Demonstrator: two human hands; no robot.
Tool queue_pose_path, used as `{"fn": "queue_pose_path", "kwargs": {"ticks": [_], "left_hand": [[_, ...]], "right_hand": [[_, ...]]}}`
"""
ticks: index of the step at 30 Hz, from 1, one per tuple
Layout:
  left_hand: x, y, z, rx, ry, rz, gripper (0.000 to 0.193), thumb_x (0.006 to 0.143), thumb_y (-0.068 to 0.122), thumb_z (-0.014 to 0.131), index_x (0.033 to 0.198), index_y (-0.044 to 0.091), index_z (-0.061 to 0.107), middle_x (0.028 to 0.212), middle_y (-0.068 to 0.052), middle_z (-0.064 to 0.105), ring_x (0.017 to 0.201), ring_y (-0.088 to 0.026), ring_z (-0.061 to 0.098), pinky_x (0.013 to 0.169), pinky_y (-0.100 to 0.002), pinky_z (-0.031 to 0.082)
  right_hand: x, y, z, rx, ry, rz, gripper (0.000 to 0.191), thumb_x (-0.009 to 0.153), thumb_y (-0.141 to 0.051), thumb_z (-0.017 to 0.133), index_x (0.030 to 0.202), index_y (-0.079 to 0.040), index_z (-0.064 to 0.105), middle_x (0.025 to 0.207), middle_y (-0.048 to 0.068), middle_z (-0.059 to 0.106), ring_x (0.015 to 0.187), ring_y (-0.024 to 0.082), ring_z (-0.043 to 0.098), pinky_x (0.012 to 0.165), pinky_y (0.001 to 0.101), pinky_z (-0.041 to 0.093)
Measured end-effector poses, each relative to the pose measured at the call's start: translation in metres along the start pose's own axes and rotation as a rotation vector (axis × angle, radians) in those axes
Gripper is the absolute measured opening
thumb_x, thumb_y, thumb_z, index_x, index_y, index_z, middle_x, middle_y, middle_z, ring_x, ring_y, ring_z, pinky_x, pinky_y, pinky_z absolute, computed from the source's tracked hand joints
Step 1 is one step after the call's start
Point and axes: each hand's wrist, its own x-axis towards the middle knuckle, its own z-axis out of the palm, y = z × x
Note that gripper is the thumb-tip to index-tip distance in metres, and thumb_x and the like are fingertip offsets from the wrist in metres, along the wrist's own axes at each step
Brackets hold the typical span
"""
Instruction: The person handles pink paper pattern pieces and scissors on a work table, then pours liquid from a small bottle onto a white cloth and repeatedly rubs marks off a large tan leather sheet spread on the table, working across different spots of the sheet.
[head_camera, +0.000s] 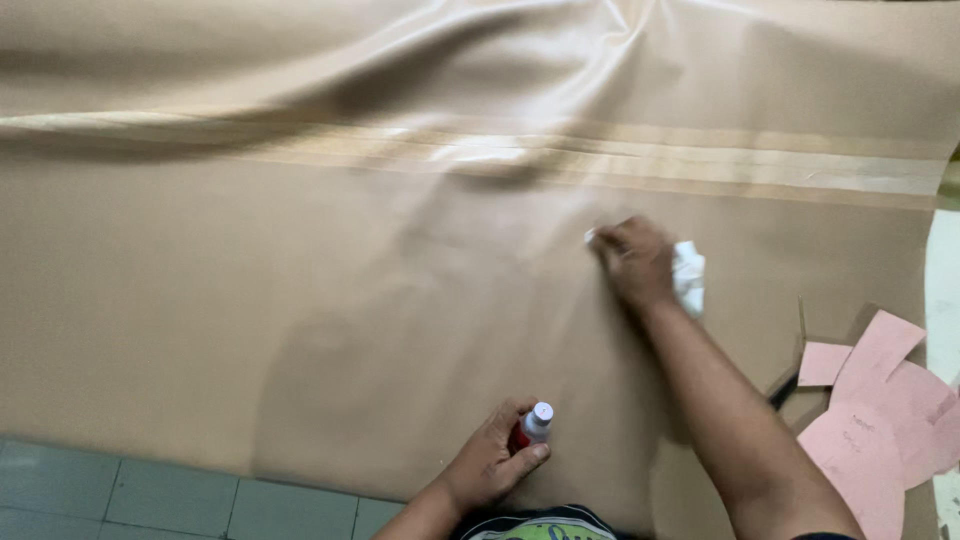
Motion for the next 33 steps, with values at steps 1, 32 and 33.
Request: {"fn": "queue_pose_path", "kwargs": {"ticks": [1, 32, 33], "left_hand": [[-0.001, 0.002, -0.002, -0.002, -0.017, -0.038, 0.045, 0.095, 0.019, 0.070, 0.135, 0.012, 0.052, 0.118, -0.007, 0.060, 0.111, -0.019, 0.060, 0.098, -0.036, 0.049], [-0.130, 0.023, -0.010, -0.433, 0.207, 0.103, 0.048, 0.095, 0.012, 0.073, 0.138, 0.010, 0.052, 0.121, -0.005, 0.066, 0.113, -0.014, 0.063, 0.103, -0.033, 0.051], [-0.137, 0.024, -0.014, -0.397, 0.245, 0.114, 0.047, 0.096, 0.012, 0.074, 0.138, 0.009, 0.053, 0.120, -0.004, 0.067, 0.112, -0.014, 0.063, 0.102, -0.033, 0.052]], "right_hand": [[0.010, 0.006, -0.004, -0.169, 0.092, 0.011, 0.009, 0.088, -0.022, 0.082, 0.094, -0.016, 0.080, 0.093, 0.009, 0.072, 0.089, 0.030, 0.068, 0.080, 0.0439, 0.052], [-0.192, -0.132, 0.018, 1.166, -0.556, 0.533, 0.036, 0.097, -0.004, 0.059, 0.132, -0.003, 0.064, 0.120, 0.009, 0.069, 0.107, 0.019, 0.066, 0.093, 0.0372, 0.054], [-0.197, -0.139, 0.018, 1.069, -0.635, 0.484, 0.040, 0.094, -0.004, 0.060, 0.134, -0.005, 0.062, 0.126, 0.005, 0.068, 0.113, 0.017, 0.065, 0.097, 0.0354, 0.052]]}}
